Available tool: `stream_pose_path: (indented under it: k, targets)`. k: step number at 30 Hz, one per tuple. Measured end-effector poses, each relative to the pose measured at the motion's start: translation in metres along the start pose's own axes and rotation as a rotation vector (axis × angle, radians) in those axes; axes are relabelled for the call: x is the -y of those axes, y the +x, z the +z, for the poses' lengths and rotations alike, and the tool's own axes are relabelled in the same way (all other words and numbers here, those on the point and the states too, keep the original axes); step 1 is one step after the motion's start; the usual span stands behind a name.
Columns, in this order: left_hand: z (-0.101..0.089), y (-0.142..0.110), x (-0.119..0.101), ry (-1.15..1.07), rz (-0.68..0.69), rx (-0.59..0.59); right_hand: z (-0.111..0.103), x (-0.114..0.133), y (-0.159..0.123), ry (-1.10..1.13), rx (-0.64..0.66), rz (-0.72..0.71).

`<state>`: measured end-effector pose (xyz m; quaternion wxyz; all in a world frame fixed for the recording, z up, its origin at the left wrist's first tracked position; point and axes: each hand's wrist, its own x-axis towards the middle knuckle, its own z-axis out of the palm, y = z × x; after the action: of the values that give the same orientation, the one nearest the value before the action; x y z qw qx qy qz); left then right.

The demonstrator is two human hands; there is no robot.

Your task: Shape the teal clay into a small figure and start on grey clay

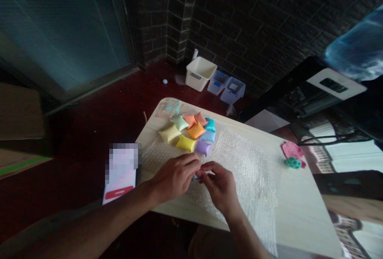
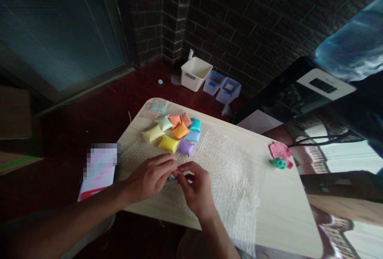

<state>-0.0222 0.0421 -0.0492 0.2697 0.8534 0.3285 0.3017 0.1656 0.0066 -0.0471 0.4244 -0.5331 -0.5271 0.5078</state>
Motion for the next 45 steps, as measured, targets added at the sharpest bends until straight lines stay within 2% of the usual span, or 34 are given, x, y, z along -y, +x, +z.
stream_pose_path:
  k: [5, 13, 22, 30, 33, 36, 40, 43, 45]
  targets:
    - [-0.002, 0.002, 0.002, -0.03, -0.014, -0.018, -0.003, 0.0, 0.0, 0.006, -0.013, 0.008]
    - [-0.007, 0.007, 0.008, -0.175, -0.191, -0.183, -0.019, 0.005, 0.003, 0.119, -0.013, 0.062]
    - [-0.004, 0.007, 0.005, -0.21, -0.247, -0.156, -0.012, 0.006, 0.001, 0.183, 0.007, 0.128]
    - [0.005, 0.001, 0.002, -0.179, -0.165, -0.118, -0.008, 0.006, 0.001, 0.284, 0.086, 0.222]
    - [0.006, 0.003, 0.0, -0.205, -0.226, -0.139, -0.007, 0.005, 0.001, 0.31, 0.07, 0.201]
    - [0.006, 0.006, -0.003, -0.313, -0.345, -0.192, -0.006, 0.004, 0.0, 0.334, 0.024, 0.145]
    - [0.008, 0.007, -0.005, -0.579, -0.47, -0.217, -0.005, 0.001, 0.0, 0.339, -0.031, 0.089]
    - [0.008, 0.006, -0.005, -0.802, -0.509, -0.141, -0.005, 0.0, -0.001, 0.32, -0.057, 0.066]
    - [0.007, 0.006, -0.004, -0.824, -0.479, -0.057, -0.006, 0.0, -0.001, 0.304, -0.061, 0.058]
